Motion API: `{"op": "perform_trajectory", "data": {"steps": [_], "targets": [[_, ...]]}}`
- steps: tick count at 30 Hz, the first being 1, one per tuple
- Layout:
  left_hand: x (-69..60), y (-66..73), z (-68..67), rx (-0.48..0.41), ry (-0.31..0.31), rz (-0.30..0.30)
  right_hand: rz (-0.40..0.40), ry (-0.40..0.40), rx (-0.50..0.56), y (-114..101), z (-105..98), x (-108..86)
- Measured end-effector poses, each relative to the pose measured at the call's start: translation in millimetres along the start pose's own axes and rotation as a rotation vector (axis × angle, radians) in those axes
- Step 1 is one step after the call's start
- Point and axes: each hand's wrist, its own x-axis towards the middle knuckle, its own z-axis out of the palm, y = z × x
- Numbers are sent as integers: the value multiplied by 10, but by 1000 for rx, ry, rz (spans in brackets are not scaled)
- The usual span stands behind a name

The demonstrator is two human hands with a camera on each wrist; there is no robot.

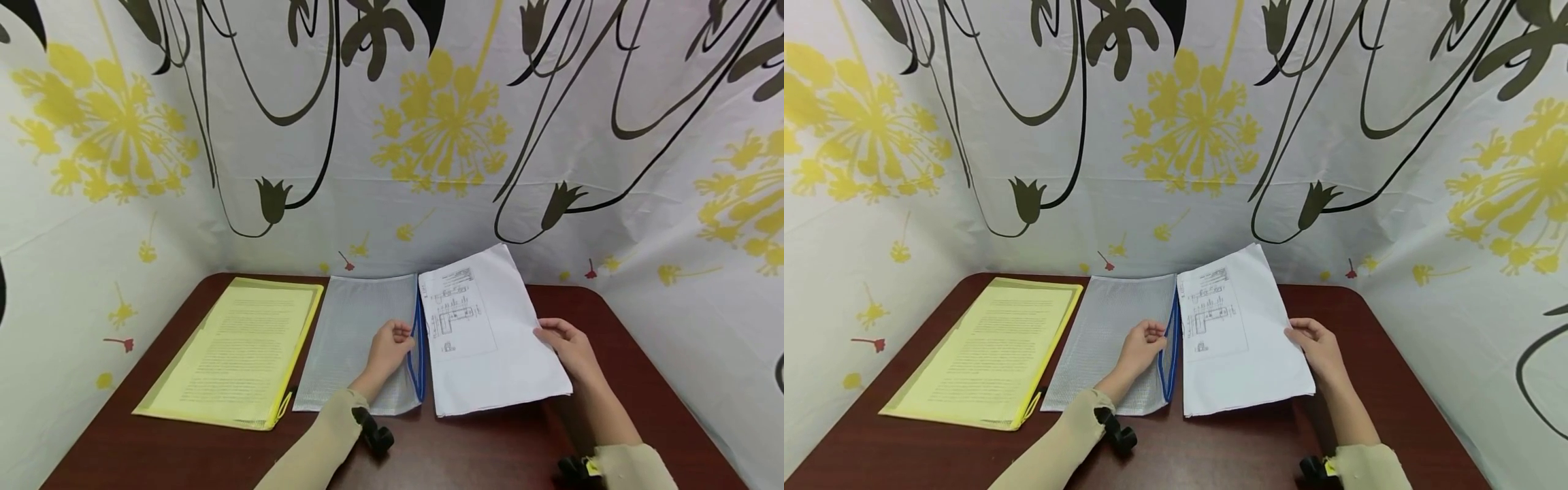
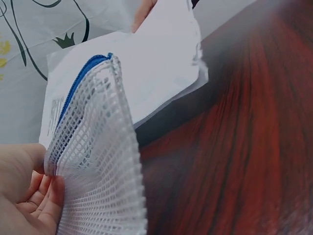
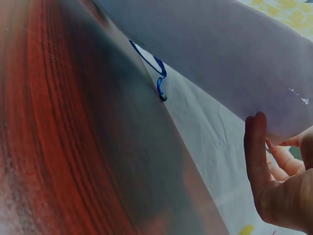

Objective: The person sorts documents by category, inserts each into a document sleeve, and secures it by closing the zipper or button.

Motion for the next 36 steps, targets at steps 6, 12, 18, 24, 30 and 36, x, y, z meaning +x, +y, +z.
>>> {"op": "perform_trajectory", "data": {"steps": [6, 12, 18, 24, 30, 36], "targets": [[-6, -10, 4, -28, 14, -10, 46, -31, -48, -28, -43, -49], [-14, -4, 3, -49, 18, -31, 55, -49, -119, -40, -104, -66], [-13, 8, 0, -66, 27, -43, 58, -63, -207, -44, -190, -46], [-21, 31, -6, -134, 35, -38, 49, -81, -263, -47, -275, -53], [-15, 35, -3, -173, 37, -43, 51, -90, -252, -50, -278, -59], [-18, 39, 2, -167, 28, -50, 34, -56, -254, -62, -192, -24]]}}
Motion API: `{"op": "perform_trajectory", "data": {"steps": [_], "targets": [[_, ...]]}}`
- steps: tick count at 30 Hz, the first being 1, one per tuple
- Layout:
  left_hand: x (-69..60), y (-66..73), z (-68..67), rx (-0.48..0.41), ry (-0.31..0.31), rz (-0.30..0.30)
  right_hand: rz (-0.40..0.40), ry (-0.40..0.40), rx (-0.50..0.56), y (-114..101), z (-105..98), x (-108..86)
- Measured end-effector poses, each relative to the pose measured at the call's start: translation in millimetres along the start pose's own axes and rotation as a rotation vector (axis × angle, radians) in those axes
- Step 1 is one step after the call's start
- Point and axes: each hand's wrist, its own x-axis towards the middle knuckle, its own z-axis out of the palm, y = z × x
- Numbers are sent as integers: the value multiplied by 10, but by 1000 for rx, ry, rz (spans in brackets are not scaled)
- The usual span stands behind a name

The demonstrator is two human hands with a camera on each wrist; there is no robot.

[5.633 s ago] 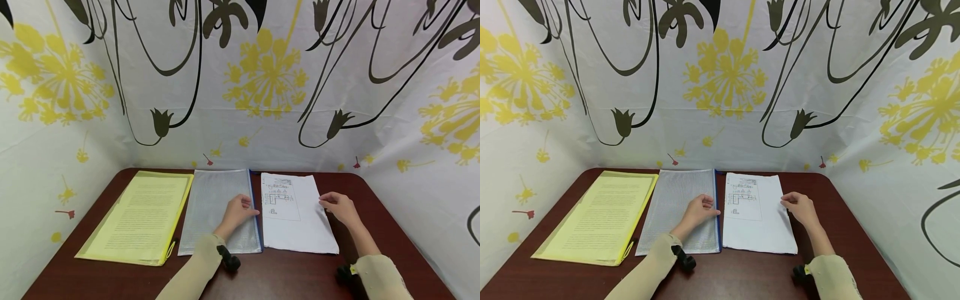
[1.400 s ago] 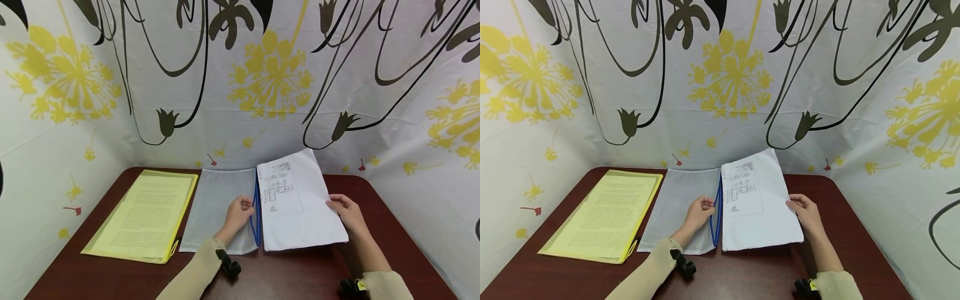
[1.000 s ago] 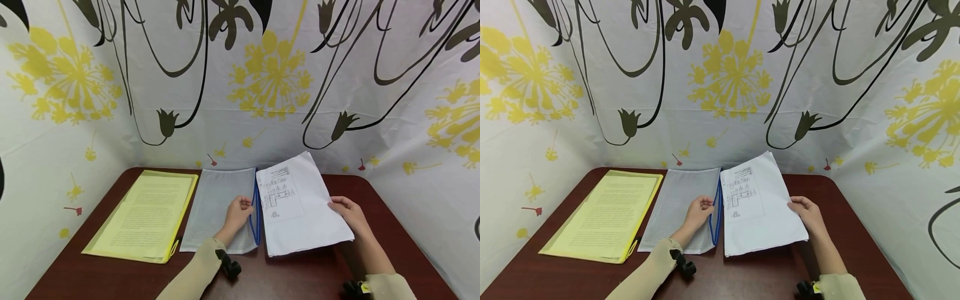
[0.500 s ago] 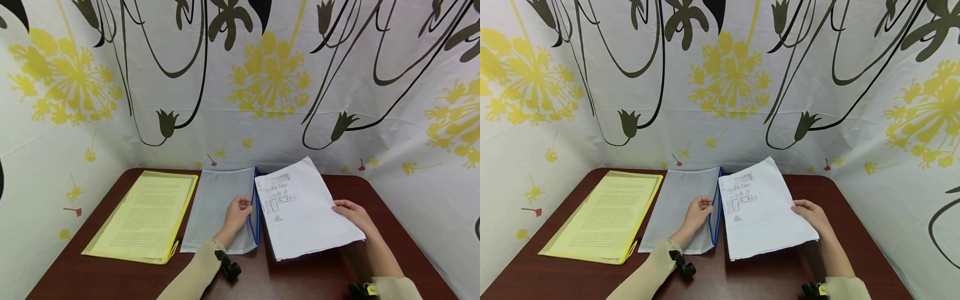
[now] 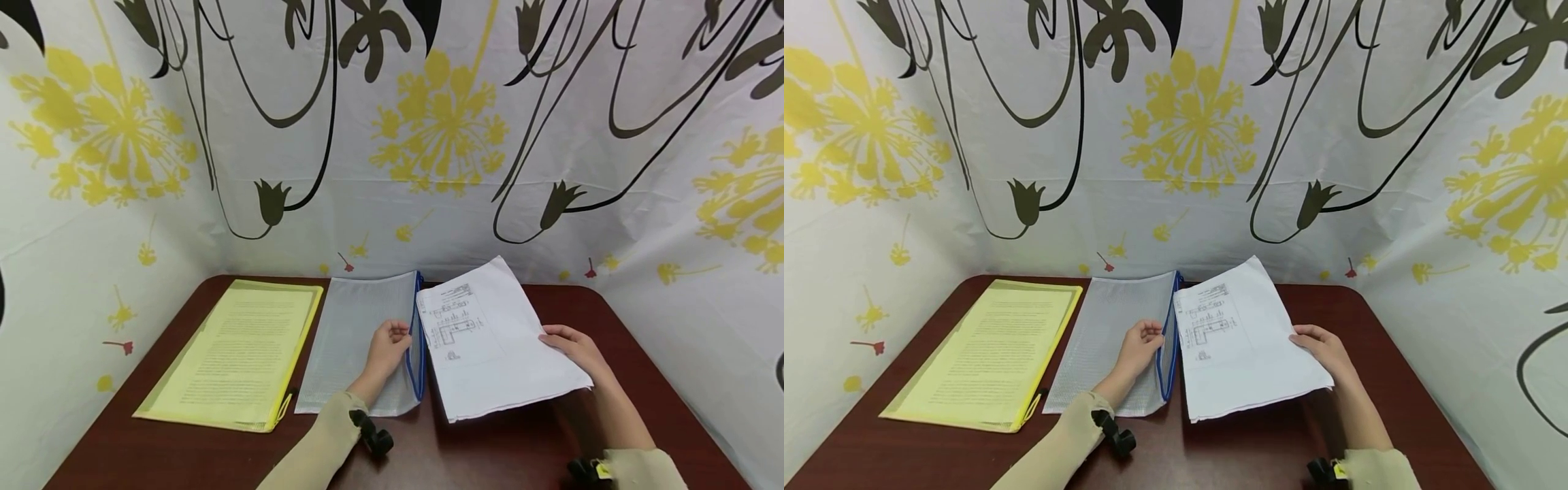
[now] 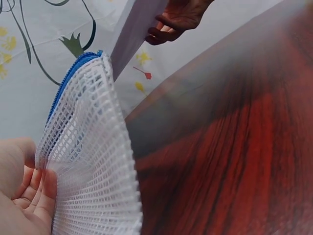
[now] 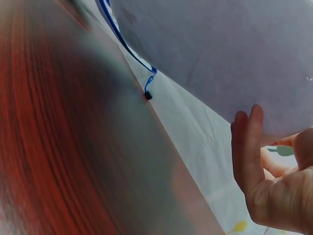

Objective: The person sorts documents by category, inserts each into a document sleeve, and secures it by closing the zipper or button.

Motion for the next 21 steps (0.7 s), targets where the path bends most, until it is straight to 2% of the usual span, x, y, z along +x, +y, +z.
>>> {"op": "perform_trajectory", "data": {"steps": [3, 10, 21], "targets": [[-8, -4, 2, -3, -6, -1, 13, 12, 29, -25, 55, 14], [-17, -13, 16, -9, -9, 10, 48, 18, 169, -60, 160, 47], [-44, 21, 27, 22, -10, -2, 68, 78, 232, -100, 307, 83]]}}
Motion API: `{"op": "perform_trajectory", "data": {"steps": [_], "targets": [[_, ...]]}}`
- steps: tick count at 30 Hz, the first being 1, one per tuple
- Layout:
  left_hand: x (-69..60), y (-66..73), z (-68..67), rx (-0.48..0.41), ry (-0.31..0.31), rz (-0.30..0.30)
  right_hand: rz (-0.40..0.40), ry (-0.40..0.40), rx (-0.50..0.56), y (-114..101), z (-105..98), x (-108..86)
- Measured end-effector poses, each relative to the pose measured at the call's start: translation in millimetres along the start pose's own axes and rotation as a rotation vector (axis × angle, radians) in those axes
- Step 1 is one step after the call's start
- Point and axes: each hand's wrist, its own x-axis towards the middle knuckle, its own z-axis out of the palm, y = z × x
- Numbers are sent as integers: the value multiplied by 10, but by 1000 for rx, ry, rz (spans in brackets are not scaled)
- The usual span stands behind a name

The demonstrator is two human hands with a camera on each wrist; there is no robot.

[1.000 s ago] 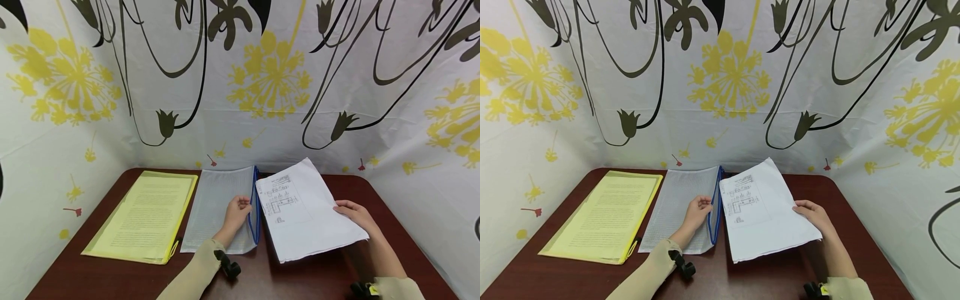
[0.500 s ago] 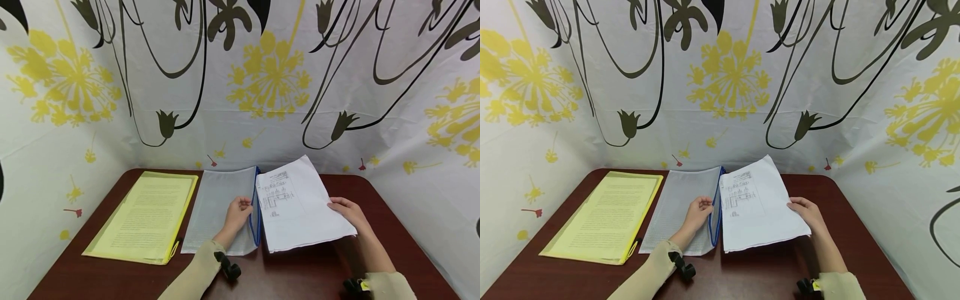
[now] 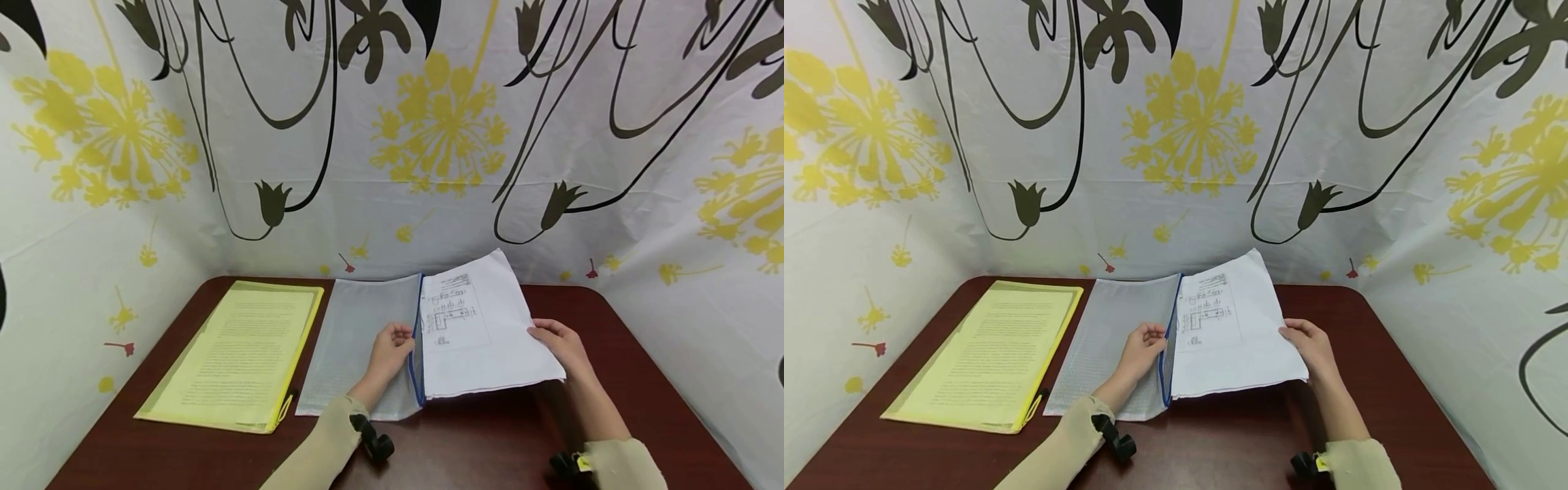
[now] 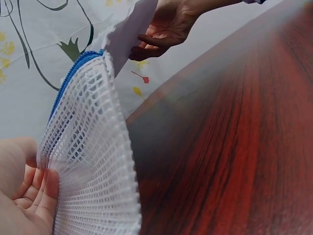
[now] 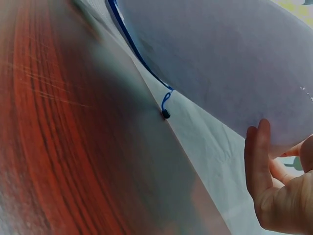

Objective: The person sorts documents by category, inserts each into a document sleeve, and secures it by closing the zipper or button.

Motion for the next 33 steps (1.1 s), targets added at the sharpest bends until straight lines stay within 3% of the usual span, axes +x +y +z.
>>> {"op": "perform_trajectory", "data": {"steps": [9, 21, 33], "targets": [[-4, -17, 17, 15, -4, -9, -18, 13, 73, -28, 88, -55], [-1, -2, 52, 79, 14, 5, -100, 23, 110, -91, 182, -95], [-18, 6, 60, 61, 14, 14, -119, 29, 172, -72, 373, -98]]}}
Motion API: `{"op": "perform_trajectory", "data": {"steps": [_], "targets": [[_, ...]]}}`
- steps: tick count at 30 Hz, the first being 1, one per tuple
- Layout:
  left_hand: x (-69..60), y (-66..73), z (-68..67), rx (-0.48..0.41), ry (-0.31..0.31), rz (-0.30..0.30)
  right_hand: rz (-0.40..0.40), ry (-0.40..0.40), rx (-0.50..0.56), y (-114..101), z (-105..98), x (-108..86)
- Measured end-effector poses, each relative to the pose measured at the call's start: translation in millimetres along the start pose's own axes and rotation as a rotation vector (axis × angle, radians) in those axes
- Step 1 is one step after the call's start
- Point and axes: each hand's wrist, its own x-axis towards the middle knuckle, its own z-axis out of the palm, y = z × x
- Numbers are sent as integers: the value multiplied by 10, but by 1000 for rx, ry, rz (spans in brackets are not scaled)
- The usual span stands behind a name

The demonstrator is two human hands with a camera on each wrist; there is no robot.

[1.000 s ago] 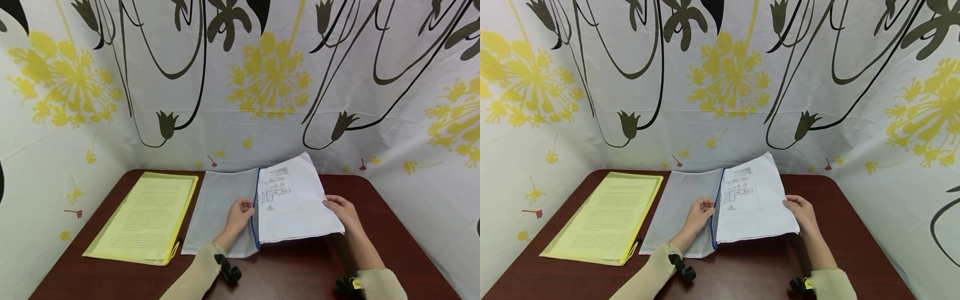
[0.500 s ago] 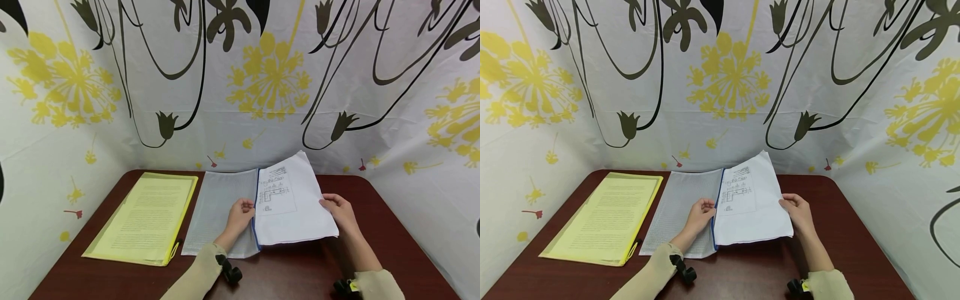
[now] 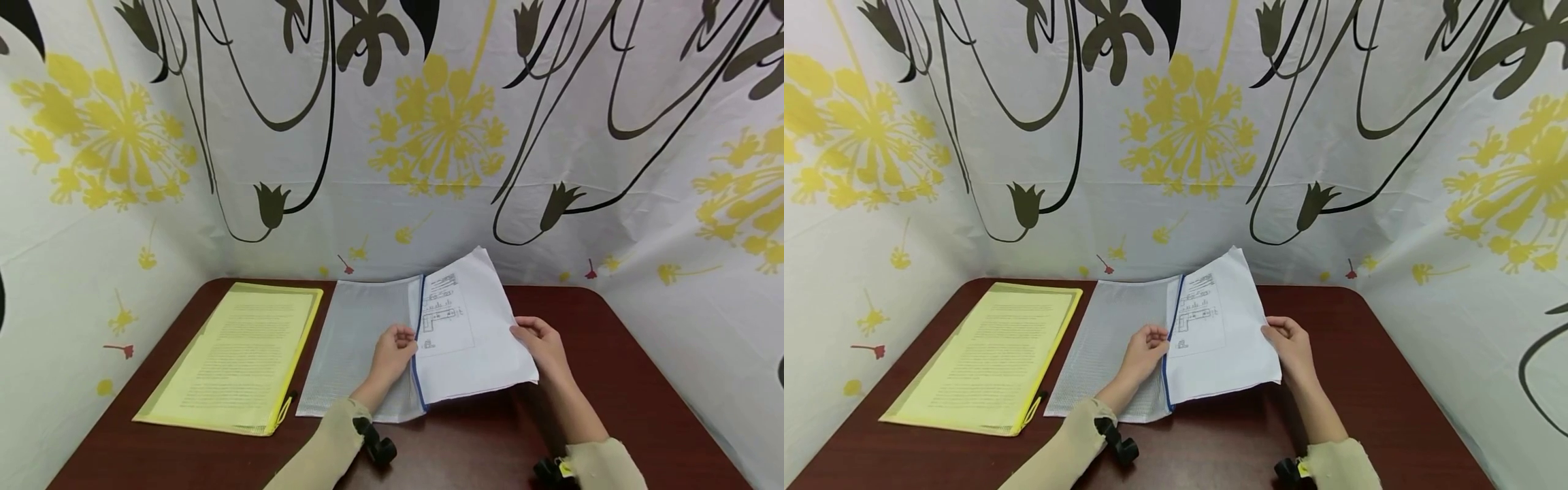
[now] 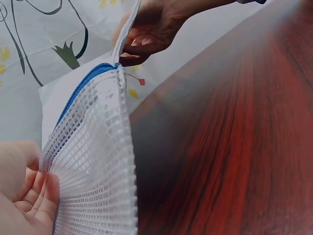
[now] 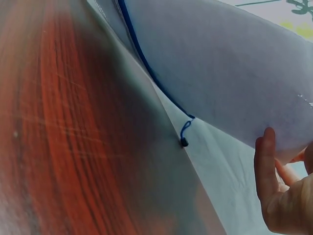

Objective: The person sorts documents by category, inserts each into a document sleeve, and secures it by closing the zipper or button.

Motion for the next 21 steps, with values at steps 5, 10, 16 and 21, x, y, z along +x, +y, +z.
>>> {"op": "perform_trajectory", "data": {"steps": [5, 10, 16, 21], "targets": [[1, 4, -4, -20, 9, -3, -18, -27, 47, 9, 87, 5], [-1, 15, -15, -36, 14, -13, -16, -54, 50, 30, 171, 6], [-12, 39, -7, -52, 7, -37, -7, -91, 2, 74, 249, 29], [-11, 43, 4, -57, 11, -49, -8, -103, -57, 103, 274, 63]]}}
